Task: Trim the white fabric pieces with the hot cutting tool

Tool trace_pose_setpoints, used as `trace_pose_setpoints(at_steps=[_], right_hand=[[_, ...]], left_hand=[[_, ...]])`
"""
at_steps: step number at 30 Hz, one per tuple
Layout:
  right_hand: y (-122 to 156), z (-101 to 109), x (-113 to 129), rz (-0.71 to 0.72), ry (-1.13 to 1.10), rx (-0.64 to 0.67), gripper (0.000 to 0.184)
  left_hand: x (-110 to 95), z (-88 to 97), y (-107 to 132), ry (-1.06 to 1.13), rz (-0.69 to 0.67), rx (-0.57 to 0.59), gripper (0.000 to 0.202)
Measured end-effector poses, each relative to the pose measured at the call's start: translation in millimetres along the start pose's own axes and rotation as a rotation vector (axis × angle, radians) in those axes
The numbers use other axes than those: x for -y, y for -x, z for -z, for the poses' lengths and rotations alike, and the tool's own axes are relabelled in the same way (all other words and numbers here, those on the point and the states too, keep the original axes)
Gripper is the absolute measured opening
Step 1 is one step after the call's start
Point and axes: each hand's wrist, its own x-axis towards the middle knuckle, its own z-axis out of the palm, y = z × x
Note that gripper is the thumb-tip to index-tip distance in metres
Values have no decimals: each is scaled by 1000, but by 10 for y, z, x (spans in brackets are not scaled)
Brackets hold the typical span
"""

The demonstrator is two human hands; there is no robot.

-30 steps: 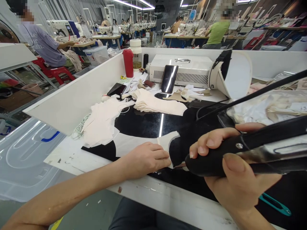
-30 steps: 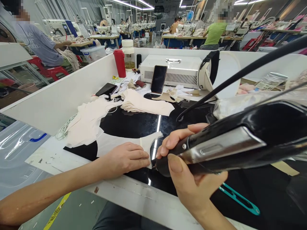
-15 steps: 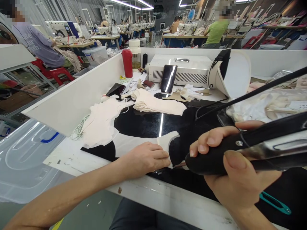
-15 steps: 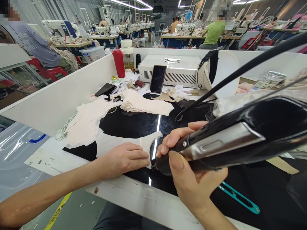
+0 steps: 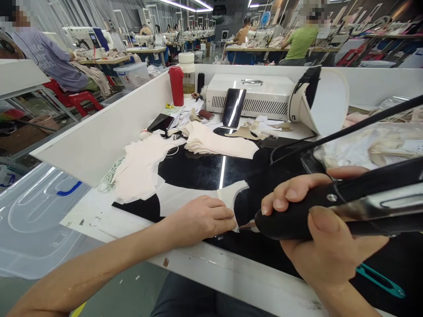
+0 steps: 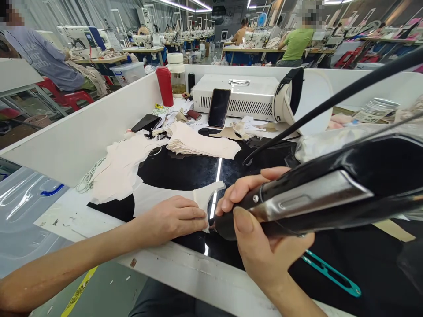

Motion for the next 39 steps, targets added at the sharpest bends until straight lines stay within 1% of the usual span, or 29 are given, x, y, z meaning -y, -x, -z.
trace_pose_setpoints(at_steps=[5, 8, 11, 13, 16, 22, 24, 26, 27, 29, 31, 33, 36, 39], right_hand=[[-3, -13, 1, 22, 33, -3, 39], [1, -9, -10, 18, 2, -22, 42], [8, -10, -10, 9, -42, -8, 44], [10, -22, -6, 1, -53, 4, 43], [10, -46, -7, 6, -36, -12, 39], [3, -24, 5, -9, -51, 14, 37], [-14, 11, 36, -21, -51, 29, 39], [-49, 61, 72, -12, -11, 41, 45], [-74, 89, 88, -2, 27, 36, 49], [-142, 150, 99, 25, 130, -18, 55], [-226, 208, 75, 56, 232, -98, 58], [-311, 255, 17, 68, 277, -150, 56], [-405, 285, -98, 68, 222, -159, 53], [-440, 270, -197, 86, 165, -135, 52]], left_hand=[[9, -9, 5, 6, 2, 0, 22], [11, -16, 5, -2, -5, -9, 24], [11, -26, 9, -15, -6, -17, 27], [14, -34, 13, -13, -9, -17, 26], [22, -43, 17, 1, -6, -19, 20], [5, -49, 0, 14, -19, -111, 15], [-24, -38, 8, 9, -12, -100, 16], [-68, -15, 36, 10, -8, -70, 19], [-95, 2, 57, 18, -7, -53, 20], [-153, 45, 107, 53, -2, -21, 19], [-209, 97, 152, 113, 5, -1, 16], [-252, 148, 169, 173, 22, -3, 18], [-277, 197, 116, 177, 88, -23, 25], [-248, 178, -29, 89, 160, -14, 30]])
